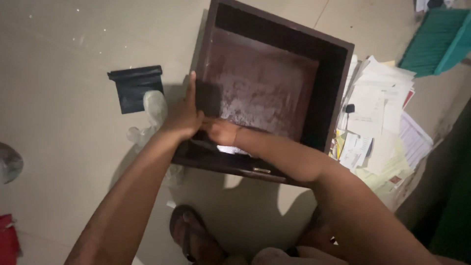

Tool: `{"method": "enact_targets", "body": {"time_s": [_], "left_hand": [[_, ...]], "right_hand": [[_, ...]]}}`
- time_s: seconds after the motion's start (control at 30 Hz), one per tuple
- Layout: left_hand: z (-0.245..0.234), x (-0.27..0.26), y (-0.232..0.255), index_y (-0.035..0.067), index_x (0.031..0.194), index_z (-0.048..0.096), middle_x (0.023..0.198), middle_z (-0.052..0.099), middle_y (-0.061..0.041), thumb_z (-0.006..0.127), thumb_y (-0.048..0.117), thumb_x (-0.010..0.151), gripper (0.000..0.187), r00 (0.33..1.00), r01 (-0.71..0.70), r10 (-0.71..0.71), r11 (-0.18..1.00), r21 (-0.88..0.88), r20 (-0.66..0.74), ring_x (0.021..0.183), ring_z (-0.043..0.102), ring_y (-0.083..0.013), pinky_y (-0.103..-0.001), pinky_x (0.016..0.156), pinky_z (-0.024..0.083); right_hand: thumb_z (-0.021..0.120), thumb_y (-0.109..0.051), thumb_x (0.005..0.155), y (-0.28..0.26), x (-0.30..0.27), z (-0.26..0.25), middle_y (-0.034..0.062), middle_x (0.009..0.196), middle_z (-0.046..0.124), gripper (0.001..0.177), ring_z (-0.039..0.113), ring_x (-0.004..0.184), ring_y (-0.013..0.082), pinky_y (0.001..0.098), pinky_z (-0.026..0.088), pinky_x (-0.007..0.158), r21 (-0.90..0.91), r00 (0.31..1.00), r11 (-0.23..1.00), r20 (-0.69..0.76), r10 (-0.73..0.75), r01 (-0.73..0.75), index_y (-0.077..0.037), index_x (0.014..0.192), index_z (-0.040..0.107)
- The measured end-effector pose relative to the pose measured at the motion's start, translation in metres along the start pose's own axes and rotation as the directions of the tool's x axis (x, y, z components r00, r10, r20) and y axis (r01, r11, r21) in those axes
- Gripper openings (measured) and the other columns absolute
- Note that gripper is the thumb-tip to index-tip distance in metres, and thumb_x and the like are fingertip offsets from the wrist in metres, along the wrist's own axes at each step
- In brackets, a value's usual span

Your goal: Cleaning the inside of a wooden drawer using wet wipes.

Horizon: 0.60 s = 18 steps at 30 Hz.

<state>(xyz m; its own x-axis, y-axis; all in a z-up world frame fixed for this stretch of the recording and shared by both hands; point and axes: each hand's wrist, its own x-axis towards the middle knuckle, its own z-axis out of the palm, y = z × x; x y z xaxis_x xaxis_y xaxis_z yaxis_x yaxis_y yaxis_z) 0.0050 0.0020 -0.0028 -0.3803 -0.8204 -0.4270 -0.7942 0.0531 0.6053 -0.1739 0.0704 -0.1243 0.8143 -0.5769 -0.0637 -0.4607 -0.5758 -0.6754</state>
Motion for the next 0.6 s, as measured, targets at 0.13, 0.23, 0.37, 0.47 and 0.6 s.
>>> {"method": "enact_targets", "body": {"time_s": [0.13,0.23,0.37,0.47,0.6], "left_hand": [[-0.001,-0.003,0.001,0.015,0.163,-0.016,0.099,0.066,-0.036,0.059,0.012,0.089,0.105,1.0,-0.001,0.002,0.999,-0.045,0.029,0.089,0.067,-0.0527,-0.058,0.083,0.054],[0.001,-0.006,-0.003,0.014,0.163,-0.014,0.099,0.067,-0.036,0.06,0.01,0.089,0.104,0.998,-0.055,0.054,0.997,-0.058,-0.021,0.089,0.067,-0.0535,-0.059,0.082,0.053],[0.01,-0.004,-0.001,0.014,0.161,-0.01,0.105,0.065,-0.037,0.069,0.017,0.092,0.105,0.975,-0.165,0.161,0.986,-0.01,-0.154,0.088,0.066,-0.0548,-0.06,0.076,0.053],[0.002,-0.009,0.018,0.02,0.163,-0.006,0.104,0.068,-0.033,0.069,0.024,0.096,0.101,0.994,0.041,-0.043,0.999,-0.019,-0.102,0.09,0.068,-0.0506,-0.058,0.079,0.055],[0.02,-0.006,0.007,0.019,0.166,-0.001,0.109,0.069,-0.032,0.057,0.011,0.101,0.087,0.982,0.047,-0.058,0.997,-0.064,-0.18,0.092,0.07,-0.0474,-0.055,0.082,0.056]], "right_hand": [[0.056,-0.003,0.079,-0.007,-0.023,0.011,0.0222,0.134,0.063,0.045,0.061,0.118,0.0362,0.0423,0.052,0.1,0.221,0.998,0.973,0.014,0.058,-0.06,0.002,0.122,0.067],[0.056,-0.005,0.086,0.005,-0.073,0.021,0.0221,0.118,0.067,0.029,0.064,0.107,0.0323,0.0433,0.054,0.095,0.645,0.92,0.657,0.239,0.31,-0.389,0.007,0.11,0.068],[0.047,0.0,0.082,0.034,-0.175,0.004,0.0175,0.103,0.061,0.032,0.059,0.086,0.0236,0.0375,0.051,0.075,0.505,0.544,0.221,0.69,0.477,-0.834,0.008,0.11,0.06],[0.061,0.004,0.08,-0.051,-0.16,-0.112,0.0143,0.117,0.07,0.052,0.067,0.083,0.0261,0.0415,0.056,0.069,0.19,0.447,0.461,0.707,0.549,-0.867,-0.004,0.131,0.055],[0.063,-0.006,0.088,-0.053,-0.15,-0.077,0.0105,0.125,0.072,0.051,0.069,0.091,0.0209,0.0354,0.056,0.079,0.287,0.47,0.374,0.599,0.648,-0.882,-0.009,0.139,0.052]]}}
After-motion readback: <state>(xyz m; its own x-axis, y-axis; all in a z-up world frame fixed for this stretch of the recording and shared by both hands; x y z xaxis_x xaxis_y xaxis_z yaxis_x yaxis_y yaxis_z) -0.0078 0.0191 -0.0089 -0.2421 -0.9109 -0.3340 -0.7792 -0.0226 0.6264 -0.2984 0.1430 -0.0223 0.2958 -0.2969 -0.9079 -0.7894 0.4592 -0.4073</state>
